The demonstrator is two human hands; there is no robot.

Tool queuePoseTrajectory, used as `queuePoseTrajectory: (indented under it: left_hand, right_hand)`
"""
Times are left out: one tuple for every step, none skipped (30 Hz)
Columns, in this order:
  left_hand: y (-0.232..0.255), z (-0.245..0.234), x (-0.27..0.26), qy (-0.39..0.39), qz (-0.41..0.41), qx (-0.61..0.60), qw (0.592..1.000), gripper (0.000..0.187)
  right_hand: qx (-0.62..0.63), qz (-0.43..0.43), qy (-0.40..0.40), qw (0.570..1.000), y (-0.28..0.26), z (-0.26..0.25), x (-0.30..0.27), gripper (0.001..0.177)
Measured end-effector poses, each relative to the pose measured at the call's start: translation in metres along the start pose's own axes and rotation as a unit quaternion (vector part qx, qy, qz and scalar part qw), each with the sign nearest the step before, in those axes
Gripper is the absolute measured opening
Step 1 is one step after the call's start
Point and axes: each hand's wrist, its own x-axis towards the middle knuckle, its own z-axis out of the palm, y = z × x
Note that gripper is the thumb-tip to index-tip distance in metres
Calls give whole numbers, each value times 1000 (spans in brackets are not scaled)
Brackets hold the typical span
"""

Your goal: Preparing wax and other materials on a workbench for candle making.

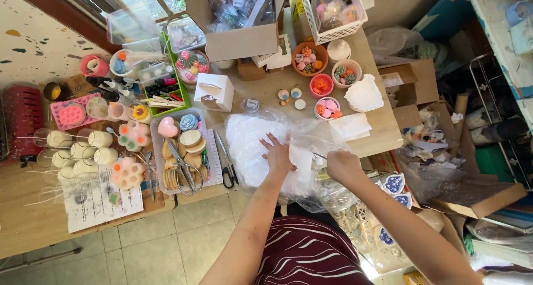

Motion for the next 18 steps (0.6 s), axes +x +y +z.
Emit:
queuePoseTrajectory:
  left_hand:
    - [0,1,-2,4,4,3,1000,137]
    - [0,-1,-4,3,4,2,1000,137]
    - [0,-3,-6,2,7,1,1000,137]
    - [0,-6,-7,1,10,0,1000,138]
    - [0,-8,-8,0,9,-1,1000,138]
    - [0,-10,-9,4,11,0,1000,141]
    - [1,-11,-10,8,14,1,1000,144]
    - [1,-11,-10,7,14,0,1000,144]
    - [1,-10,-9,1,10,-1,1000,144]
    - [1,-10,-7,-6,6,-2,1000,144]
    - [1,-9,-8,-7,5,-2,1000,144]
    - [1,-7,-8,1,8,0,1000,144]
    - [0,-6,-7,8,12,3,1000,144]
    - [-1,-5,-8,8,11,3,1000,144]
    - [-1,-5,-8,8,13,-3,1000,143]
    - [-1,-4,-7,9,14,-9,1000,143]
    - [-2,-3,-5,10,14,-9,1000,143]
    - [-2,-1,-3,4,13,-8,1000,142]
  right_hand:
    - [-5,-15,22,1000,-6,-14,-7,24]
    - [-6,-14,21,1000,-12,-20,-9,24]
    - [-10,-11,-6,1000,-18,-27,-9,24]
    - [-14,-8,-33,999,-24,-34,-10,26]
    - [-15,-9,-34,999,-25,-31,-6,26]
    - [-25,-15,-29,999,-26,-29,-2,24]
    - [-36,-21,-24,999,-26,-26,2,24]
    - [-37,-21,-25,999,-29,-29,4,24]
    - [-31,-22,-36,999,-32,-31,7,24]
    - [-26,-21,-47,998,-35,-34,10,24]
    - [-27,-22,-49,998,-39,-34,14,24]
    - [-34,-27,-52,998,-42,-35,18,24]
    - [-41,-30,-55,997,-45,-37,22,25]
    - [-41,-31,-56,997,-51,-40,26,25]
    - [-37,-24,-70,997,-56,-44,30,25]
    - [-34,-17,-84,996,-62,-49,35,26]
    - [-34,-18,-84,996,-63,-48,40,26]
    - [-48,-11,-102,994,-65,-48,46,27]
